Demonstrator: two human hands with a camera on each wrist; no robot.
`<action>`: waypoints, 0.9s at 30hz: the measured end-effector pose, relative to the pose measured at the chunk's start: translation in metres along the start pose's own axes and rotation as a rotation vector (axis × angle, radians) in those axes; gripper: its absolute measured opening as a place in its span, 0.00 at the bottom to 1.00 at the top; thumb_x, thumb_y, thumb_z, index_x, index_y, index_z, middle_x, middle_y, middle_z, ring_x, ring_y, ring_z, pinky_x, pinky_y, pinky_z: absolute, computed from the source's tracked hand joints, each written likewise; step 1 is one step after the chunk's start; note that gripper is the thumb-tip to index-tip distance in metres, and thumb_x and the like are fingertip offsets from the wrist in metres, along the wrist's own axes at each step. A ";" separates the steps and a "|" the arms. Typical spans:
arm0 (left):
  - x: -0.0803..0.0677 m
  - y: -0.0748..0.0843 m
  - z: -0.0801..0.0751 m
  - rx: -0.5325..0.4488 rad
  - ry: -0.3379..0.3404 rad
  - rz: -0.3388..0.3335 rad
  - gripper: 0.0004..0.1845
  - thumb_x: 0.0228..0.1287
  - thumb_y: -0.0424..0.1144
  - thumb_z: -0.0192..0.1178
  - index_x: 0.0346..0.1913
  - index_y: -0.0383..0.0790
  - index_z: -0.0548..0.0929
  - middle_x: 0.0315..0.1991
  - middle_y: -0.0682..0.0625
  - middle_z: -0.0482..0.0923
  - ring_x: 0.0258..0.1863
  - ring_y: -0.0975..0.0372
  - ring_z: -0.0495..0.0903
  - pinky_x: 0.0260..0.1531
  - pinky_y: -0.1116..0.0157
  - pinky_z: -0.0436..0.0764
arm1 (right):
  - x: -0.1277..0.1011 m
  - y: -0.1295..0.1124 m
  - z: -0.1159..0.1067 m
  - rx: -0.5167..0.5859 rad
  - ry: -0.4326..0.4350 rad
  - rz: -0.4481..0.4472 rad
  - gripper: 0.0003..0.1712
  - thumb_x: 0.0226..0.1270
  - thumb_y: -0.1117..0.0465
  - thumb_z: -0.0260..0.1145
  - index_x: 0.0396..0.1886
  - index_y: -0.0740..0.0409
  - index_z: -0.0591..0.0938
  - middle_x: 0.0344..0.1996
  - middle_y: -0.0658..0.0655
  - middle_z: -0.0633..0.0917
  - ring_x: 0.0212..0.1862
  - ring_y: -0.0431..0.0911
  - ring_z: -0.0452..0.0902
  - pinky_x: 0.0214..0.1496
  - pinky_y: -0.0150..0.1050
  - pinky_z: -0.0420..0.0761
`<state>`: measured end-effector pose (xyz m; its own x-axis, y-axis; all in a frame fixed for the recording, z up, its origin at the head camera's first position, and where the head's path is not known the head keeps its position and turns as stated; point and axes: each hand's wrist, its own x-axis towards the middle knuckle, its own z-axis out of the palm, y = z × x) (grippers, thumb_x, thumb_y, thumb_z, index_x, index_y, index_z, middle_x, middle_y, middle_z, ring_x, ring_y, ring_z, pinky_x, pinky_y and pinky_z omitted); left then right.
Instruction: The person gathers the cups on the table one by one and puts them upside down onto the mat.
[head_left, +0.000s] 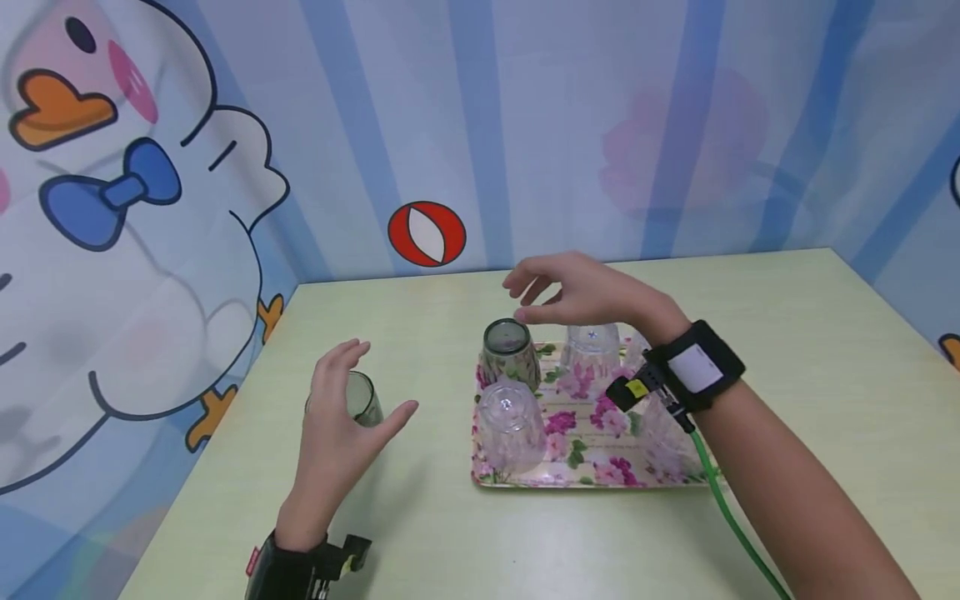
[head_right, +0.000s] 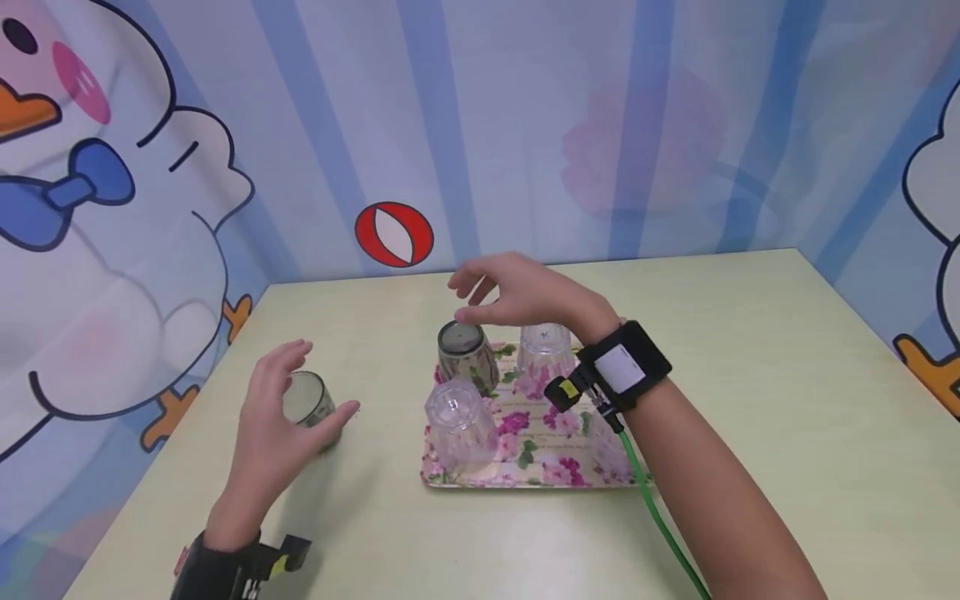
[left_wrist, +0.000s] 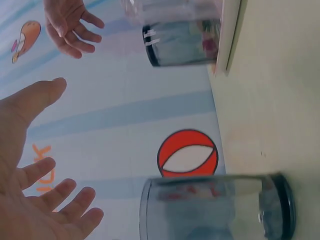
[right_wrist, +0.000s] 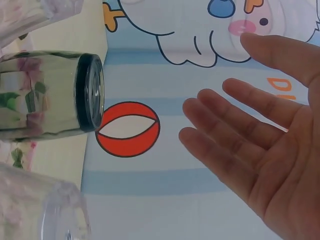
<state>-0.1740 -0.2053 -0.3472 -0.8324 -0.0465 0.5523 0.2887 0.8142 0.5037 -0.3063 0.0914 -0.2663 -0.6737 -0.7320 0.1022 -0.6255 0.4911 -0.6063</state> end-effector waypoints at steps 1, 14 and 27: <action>0.000 -0.003 -0.002 0.001 0.013 -0.004 0.47 0.43 0.45 0.77 0.67 0.38 0.66 0.68 0.42 0.65 0.69 0.51 0.64 0.65 0.47 0.71 | 0.004 0.000 0.001 0.001 0.006 -0.001 0.22 0.66 0.53 0.64 0.58 0.52 0.76 0.54 0.55 0.81 0.55 0.47 0.81 0.57 0.43 0.83; -0.005 -0.025 -0.017 -0.017 0.021 -0.196 0.50 0.44 0.42 0.76 0.71 0.41 0.60 0.68 0.41 0.61 0.64 0.50 0.65 0.60 0.45 0.74 | 0.059 -0.004 0.019 0.095 -0.064 -0.057 0.26 0.63 0.51 0.66 0.60 0.50 0.75 0.53 0.53 0.82 0.55 0.46 0.81 0.59 0.44 0.81; -0.012 -0.039 -0.024 -0.058 -0.024 -0.335 0.53 0.47 0.48 0.74 0.74 0.45 0.54 0.71 0.42 0.57 0.67 0.48 0.64 0.61 0.45 0.74 | 0.107 -0.028 0.050 0.273 -0.202 -0.073 0.28 0.63 0.56 0.67 0.62 0.53 0.73 0.55 0.56 0.80 0.55 0.47 0.81 0.51 0.38 0.85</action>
<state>-0.1639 -0.2505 -0.3579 -0.8962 -0.2913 0.3346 0.0235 0.7219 0.6915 -0.3414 -0.0240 -0.2782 -0.5227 -0.8524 0.0113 -0.5223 0.3098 -0.7945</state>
